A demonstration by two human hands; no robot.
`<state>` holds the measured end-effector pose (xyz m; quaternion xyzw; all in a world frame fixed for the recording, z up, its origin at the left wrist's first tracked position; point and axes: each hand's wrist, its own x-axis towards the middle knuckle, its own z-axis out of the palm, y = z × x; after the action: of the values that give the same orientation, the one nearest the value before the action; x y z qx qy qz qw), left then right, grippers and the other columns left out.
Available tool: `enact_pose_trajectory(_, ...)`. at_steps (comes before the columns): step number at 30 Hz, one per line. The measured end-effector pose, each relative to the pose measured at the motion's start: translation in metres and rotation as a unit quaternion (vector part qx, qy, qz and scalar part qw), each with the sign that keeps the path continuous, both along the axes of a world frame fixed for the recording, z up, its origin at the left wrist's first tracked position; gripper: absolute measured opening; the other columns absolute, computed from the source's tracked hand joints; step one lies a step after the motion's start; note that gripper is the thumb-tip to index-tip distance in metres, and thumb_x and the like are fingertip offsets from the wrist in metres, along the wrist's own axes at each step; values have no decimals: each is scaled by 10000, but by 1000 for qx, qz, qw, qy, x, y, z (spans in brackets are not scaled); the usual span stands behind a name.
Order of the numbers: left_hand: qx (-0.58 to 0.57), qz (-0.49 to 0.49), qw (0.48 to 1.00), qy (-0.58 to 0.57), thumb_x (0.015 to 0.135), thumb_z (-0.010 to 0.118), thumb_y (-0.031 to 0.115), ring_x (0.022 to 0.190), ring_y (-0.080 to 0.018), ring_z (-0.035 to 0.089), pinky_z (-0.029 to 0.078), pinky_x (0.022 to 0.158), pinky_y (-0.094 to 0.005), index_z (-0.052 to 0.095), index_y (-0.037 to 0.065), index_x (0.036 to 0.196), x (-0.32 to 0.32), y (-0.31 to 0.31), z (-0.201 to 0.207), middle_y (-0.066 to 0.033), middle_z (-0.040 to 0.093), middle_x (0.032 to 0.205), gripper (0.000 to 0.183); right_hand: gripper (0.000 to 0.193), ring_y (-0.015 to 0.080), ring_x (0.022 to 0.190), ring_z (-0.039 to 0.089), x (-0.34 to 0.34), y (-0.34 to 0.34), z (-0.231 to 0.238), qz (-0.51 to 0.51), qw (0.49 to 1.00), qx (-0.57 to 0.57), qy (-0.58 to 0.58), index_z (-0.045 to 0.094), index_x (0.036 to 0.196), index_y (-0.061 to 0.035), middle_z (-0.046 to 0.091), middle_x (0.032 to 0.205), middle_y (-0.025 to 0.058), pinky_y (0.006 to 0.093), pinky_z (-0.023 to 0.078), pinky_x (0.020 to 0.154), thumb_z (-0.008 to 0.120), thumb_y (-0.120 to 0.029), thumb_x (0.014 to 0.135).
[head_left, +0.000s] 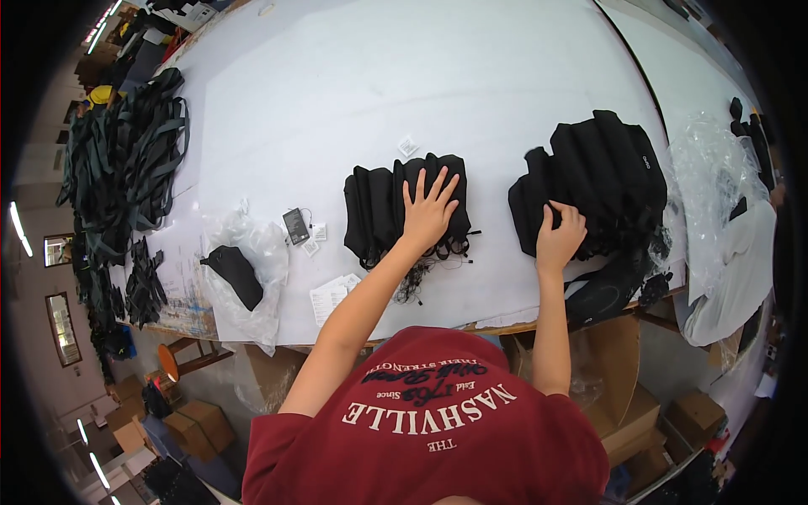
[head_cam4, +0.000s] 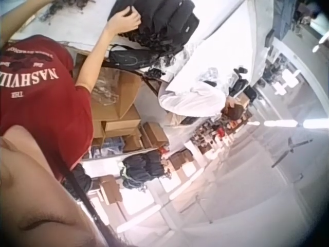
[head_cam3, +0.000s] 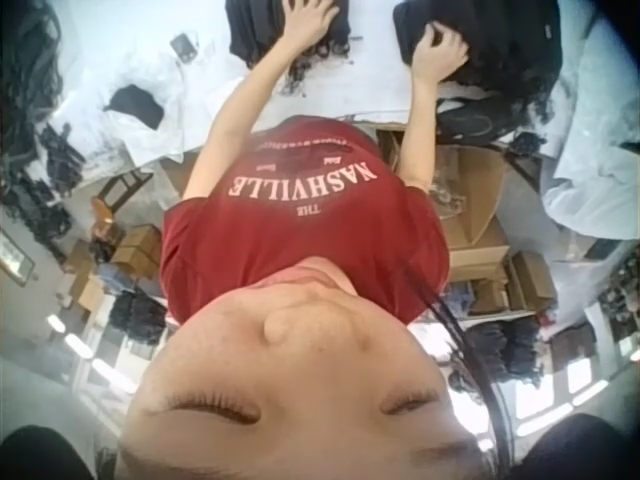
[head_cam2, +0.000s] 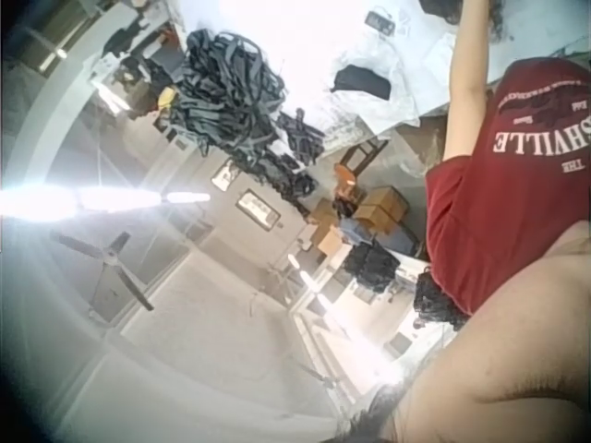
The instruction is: Inspecting, counting, and packing black fabric pouches into a cardboard box on a factory floor.
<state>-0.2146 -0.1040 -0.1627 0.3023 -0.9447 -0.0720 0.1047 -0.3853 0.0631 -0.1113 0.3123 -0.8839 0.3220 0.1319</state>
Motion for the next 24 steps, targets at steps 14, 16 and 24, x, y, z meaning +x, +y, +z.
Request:
enact_pose_trajectory(14,36,1,999,36,919,450,405,1367,-383,126,24,999,-682,433,275,1343,-10,19,11,-52,269,1474,444,249,337,955,606,39,-62,-88,40,932,63,-354,489,1068,-23,629,992,196,374,464,805,521,-103,834)
enact_pose_trajectory(16,43,-17,998,41,919,454,399,1368,-366,136,23,1012,-664,465,266,1319,-10,22,11,-52,277,1470,421,289,325,982,604,38,-62,-91,57,950,17,-308,486,1122,-24,628,1040,186,366,463,823,515,-129,855)
enact_pose_trajectory(24,246,-13,957,150,931,451,268,1330,-298,259,107,1065,-520,506,129,1243,-16,24,17,-44,378,1413,347,495,262,980,603,45,-62,-119,157,847,-210,-463,407,1331,-53,608,1088,181,320,454,855,559,-102,862)
